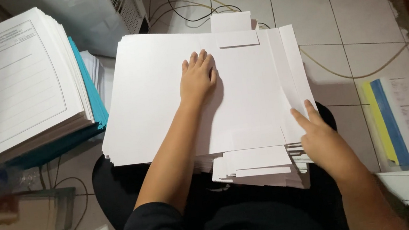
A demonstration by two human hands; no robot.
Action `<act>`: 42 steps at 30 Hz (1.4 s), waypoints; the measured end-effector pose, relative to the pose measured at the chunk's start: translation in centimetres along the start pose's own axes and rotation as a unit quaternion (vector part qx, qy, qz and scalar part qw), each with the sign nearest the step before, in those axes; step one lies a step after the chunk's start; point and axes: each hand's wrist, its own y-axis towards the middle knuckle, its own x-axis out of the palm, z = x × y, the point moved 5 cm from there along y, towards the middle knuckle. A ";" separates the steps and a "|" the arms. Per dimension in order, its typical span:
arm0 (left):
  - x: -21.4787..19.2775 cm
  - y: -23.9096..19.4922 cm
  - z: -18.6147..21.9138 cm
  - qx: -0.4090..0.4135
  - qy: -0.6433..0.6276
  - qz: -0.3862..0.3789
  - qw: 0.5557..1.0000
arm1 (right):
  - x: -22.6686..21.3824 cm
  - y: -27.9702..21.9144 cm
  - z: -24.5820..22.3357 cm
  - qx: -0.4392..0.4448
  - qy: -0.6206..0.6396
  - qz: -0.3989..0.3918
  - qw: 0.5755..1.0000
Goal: The person sits on the floor and organizes a stack of white papers by hand. They repeatedly flip through the pages, smooth them out, and align the edges to create a neat pile on their lap.
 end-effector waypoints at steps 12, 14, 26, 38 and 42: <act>-0.6 -0.2 0.2 -0.010 -0.001 -0.025 1.000 | 2.0 3.9 1.7 -0.118 -0.343 0.159 0.918; -0.1 0.1 -0.1 0.000 0.010 -0.013 1.000 | 3.1 4.6 2.7 -0.095 -0.363 0.163 0.913; 0.2 0.1 0.3 0.041 -0.025 -0.039 0.998 | 2.1 16.2 3.5 0.015 -0.082 -0.054 0.995; -1.0 0.2 1.2 0.005 -0.032 -0.071 0.997 | -1.4 27.6 2.5 -0.048 -0.036 -0.004 0.998; -0.7 0.4 1.1 0.045 -0.004 -0.049 0.998 | 0.1 20.0 3.2 -0.037 -0.051 -0.070 0.996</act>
